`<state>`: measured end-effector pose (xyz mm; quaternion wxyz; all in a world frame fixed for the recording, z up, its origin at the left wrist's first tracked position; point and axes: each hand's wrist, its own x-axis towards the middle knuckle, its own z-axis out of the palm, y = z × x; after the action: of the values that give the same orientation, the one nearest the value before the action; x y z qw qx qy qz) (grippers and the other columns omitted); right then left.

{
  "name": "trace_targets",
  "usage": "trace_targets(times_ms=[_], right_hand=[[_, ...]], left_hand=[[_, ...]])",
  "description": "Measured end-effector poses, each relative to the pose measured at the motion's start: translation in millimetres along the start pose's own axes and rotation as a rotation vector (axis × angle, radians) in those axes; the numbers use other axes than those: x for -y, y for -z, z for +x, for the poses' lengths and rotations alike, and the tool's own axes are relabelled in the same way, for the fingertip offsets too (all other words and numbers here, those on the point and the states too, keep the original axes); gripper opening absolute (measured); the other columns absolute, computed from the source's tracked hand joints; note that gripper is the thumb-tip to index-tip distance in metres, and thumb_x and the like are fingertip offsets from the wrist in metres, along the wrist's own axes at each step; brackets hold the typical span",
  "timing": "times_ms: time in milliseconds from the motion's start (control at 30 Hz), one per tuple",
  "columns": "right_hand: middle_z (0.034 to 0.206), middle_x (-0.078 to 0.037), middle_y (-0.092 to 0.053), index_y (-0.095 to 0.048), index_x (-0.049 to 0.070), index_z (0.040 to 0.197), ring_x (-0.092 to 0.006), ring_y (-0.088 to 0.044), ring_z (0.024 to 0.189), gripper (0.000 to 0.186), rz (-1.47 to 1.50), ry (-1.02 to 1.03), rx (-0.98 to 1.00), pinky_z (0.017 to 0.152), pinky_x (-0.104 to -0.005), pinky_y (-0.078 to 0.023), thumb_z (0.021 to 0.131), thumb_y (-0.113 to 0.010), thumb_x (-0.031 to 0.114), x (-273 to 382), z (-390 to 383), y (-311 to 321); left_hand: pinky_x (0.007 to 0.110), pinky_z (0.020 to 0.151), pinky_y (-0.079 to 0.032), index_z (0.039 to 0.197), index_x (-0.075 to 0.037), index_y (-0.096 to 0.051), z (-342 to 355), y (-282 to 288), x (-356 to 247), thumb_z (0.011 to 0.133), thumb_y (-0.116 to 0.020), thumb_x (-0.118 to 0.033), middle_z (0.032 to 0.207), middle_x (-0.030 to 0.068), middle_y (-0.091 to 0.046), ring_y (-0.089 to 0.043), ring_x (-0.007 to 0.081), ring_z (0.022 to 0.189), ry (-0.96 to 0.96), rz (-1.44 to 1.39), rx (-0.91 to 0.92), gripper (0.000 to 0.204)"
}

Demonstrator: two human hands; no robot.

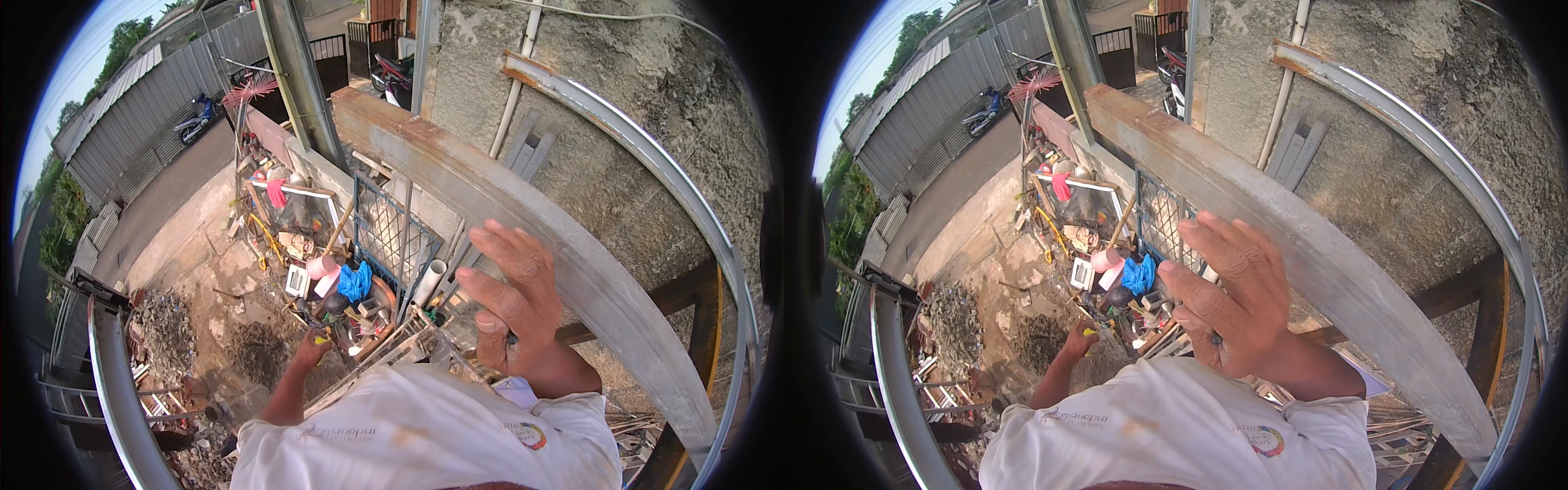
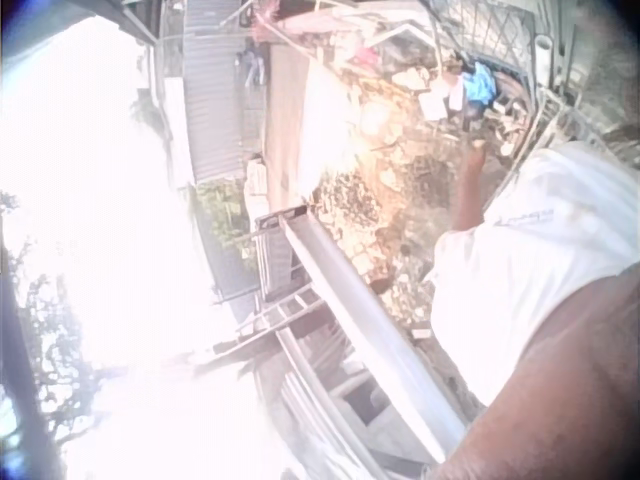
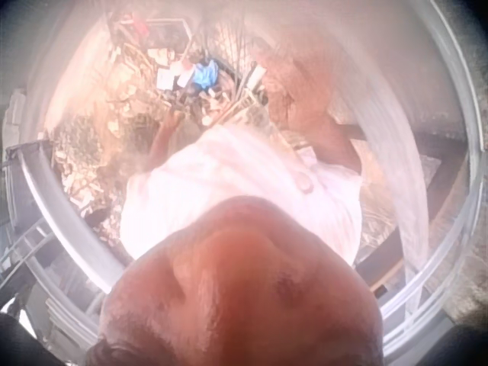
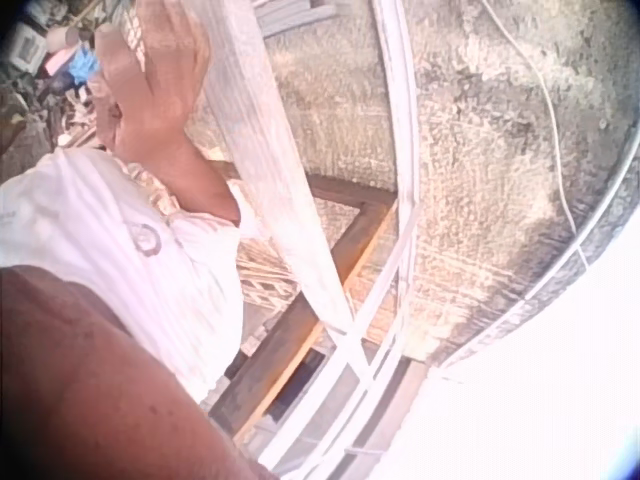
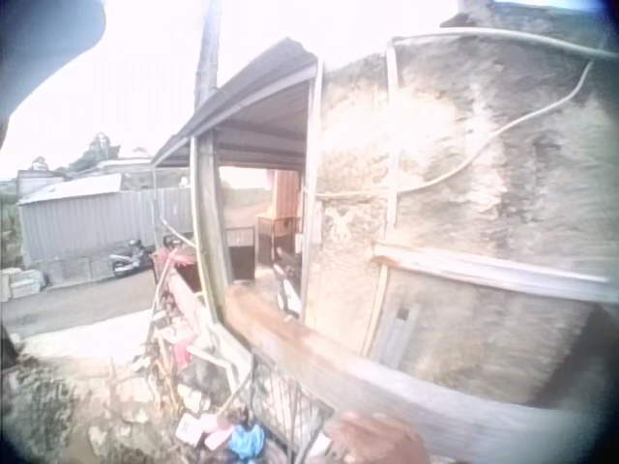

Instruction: The person measures a curved metal frame with a tape measure and marks it with a pen. Then the person uses an angle grinder to cut the metal frame at the marked points.

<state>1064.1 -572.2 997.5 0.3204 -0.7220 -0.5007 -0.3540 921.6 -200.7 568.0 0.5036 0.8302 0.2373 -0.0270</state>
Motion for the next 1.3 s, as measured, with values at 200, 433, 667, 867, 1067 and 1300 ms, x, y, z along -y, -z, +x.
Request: trace_targets(times_ms=[200, 433, 667, 867, 1067, 1300], right_hand=[[0.098, -0.017, -0.069, -0.069, 0.002, 0.113, -0.0303, -0.069, 0.087, 0.025, 0.681, -0.152, 0.179, 0.072, -0.0364, -0.053, 0.099, -0.063, 0.023, -24, -37, -87], [0.075, -0.004, -0.056, -0.068, -0.002, 0.099, -0.0136, -0.054, 0.071, 0.040, 0.837, -0.687, 0.459, 0.065, -0.0311, -0.044, 0.107, -0.053, 0.034, -62, -113, -186], [0.074, -0.002, -0.056, -0.069, 0.001, 0.096, -0.0120, -0.049, 0.070, 0.035, 1.015, -0.500, 0.785, 0.069, -0.0309, -0.044, 0.099, -0.067, 0.035, 3, -115, -273], [0.081, -0.004, -0.062, -0.068, 0.001, 0.107, -0.0117, -0.058, 0.076, 0.037, 1.256, -0.433, 1.092, 0.072, -0.0312, -0.047, 0.096, -0.070, 0.036, 73, -80, -305], [0.096, -0.006, -0.064, -0.067, 0.003, 0.111, -0.0136, -0.059, 0.097, 0.037, 1.433, -0.344, 1.206, 0.087, -0.0335, -0.047, 0.096, -0.070, 0.036, 93, -76, -331], [0.078, 0.005, -0.051, -0.059, 0.010, 0.103, -0.0038, -0.043, 0.061, 0.034, 1.782, -0.574, 1.551, 0.053, -0.0220, -0.033, 0.089, -0.078, 0.034, 87, -50, -332]], left_hand=[[0.038, 0.102, -0.046, 0.125, -0.005, -0.063, -66, 6, -55, 0.078, -0.073, -0.026, 0.123, 0.0171, -0.065, -0.061, 0.0282, 0.116, 0.172, -0.084, -0.176, 0.053], [0.033, 0.095, -0.046, 0.129, -0.005, -0.058, -143, 3, -60, 0.078, -0.073, -0.024, 0.116, 0.0092, -0.061, -0.057, 0.0185, 0.106, 0.265, -0.349, -0.436, 0.057], [0.035, 0.097, -0.045, 0.130, -0.006, -0.054, -172, 12, -86, 0.077, -0.069, -0.021, 0.116, 0.0098, -0.057, -0.056, 0.0202, 0.108, 0.006, -0.351, -0.730, 0.058], [0.039, 0.103, -0.046, 0.137, -0.004, -0.051, -195, 58, -167, 0.074, -0.078, -0.022, 0.127, 0.0163, -0.059, -0.062, 0.0271, 0.116, -0.109, -0.124, -0.594, 0.071], [0.041, 0.102, -0.048, 0.136, -0.003, -0.052, -208, 87, -196, 0.074, -0.079, -0.027, 0.126, 0.0199, -0.058, -0.061, 0.0357, 0.119, -0.069, 0.070, -0.562, 0.071], [0.045, 0.096, -0.050, 0.130, -0.004, -0.052, -219, 95, -229, 0.076, -0.077, -0.025, 0.117, 0.0182, -0.056, -0.059, 0.0392, 0.111, -0.058, 0.212, -0.522, 0.063]])
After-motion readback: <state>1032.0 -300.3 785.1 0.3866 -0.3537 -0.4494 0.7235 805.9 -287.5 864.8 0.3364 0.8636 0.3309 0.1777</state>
